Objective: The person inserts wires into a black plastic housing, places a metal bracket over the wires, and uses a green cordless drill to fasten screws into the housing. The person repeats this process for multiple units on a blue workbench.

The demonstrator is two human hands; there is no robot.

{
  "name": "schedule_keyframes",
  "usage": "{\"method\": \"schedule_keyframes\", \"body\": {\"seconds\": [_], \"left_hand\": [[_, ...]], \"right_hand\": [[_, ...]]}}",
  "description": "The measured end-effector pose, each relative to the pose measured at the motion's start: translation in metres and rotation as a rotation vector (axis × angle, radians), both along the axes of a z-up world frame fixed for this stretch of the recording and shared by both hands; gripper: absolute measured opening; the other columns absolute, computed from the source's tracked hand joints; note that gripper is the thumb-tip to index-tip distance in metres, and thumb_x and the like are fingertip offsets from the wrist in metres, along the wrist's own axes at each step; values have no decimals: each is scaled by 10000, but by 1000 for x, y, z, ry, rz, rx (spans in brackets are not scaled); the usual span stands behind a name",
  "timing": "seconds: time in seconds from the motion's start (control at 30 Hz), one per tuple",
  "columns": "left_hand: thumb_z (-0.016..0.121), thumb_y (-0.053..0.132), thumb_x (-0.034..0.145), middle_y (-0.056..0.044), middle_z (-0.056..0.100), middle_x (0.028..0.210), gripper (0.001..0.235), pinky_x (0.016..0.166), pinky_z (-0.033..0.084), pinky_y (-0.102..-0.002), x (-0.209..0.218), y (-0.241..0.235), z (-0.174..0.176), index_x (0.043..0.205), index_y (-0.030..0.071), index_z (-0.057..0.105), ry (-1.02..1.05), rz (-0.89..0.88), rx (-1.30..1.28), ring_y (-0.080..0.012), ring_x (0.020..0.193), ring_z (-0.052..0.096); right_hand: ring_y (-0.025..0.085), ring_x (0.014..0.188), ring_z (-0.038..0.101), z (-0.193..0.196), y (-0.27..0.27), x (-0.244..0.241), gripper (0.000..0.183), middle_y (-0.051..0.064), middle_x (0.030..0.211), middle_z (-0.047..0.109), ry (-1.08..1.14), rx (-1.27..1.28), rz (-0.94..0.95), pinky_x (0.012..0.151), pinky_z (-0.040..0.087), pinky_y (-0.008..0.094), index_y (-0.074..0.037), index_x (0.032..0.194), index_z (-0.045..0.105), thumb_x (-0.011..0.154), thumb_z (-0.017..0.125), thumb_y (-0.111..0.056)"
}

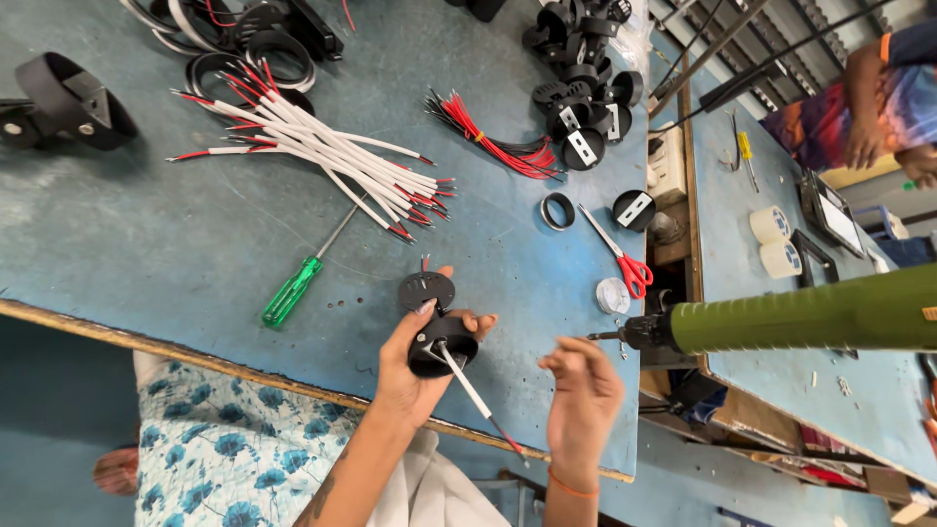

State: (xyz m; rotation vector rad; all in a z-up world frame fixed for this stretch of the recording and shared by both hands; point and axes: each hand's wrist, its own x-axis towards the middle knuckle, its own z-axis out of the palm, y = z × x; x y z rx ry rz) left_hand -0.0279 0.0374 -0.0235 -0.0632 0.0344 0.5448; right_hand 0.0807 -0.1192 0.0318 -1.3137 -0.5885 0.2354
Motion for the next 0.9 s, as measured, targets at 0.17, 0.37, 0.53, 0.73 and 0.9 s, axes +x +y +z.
{"method": "schedule_keyframes", "body": {"seconds": [0.17, 0.37, 0.53, 0.73, 0.9], "left_hand": [[521, 252, 1021, -191, 689, 907, 657, 1182, 383, -526, -5, -5, 0, 1597, 32, 293, -101, -6, 56, -370, 1062, 649], [514, 280, 998, -177, 694, 915, 682, 1100, 420, -491, -7, -3, -3, 1596, 51, 277, -70, -6, 43, -381, 1137, 652], [498, 253, 1018, -248, 710, 1078, 655, 988, 450, -437, -5, -6, -3, 1615, 81, 289, 11, 10, 165, -369, 1212, 632], [498, 189, 980, -286, 684, 1215, 638, 1121, 439, -472, -1, -4, 2, 1579, 79, 308, 23, 20, 190, -329, 1294, 591], [508, 191, 952, -272, 649, 1331, 650, 1175, 398, -461, -2, -3, 6, 1557, 68, 304, 57, 17, 212, -351, 1345, 543]], "right_hand": [[239, 1172, 633, -9, 16, -36, 447, 159, 1277, 587, -391, -357, 138, 961, 589, 389, 36, 1286, 629, 859, 762, 25], [279, 1255, 610, -9, 38, -69, 622, 160, 1388, 531, -702, -424, 7, 974, 601, 373, -17, 1327, 586, 770, 862, -35], [285, 1199, 597, -12, 45, -66, 698, 147, 1289, 588, -900, -514, -136, 974, 530, 393, -17, 1273, 614, 658, 934, -103], [228, 971, 736, -17, 47, -54, 658, 116, 1170, 662, -648, -489, -39, 827, 611, 333, -15, 1223, 629, 647, 941, -91], [222, 964, 757, -17, 50, -53, 615, 119, 1145, 693, -575, -481, 11, 834, 640, 324, -3, 1245, 636, 700, 918, -56]]}}
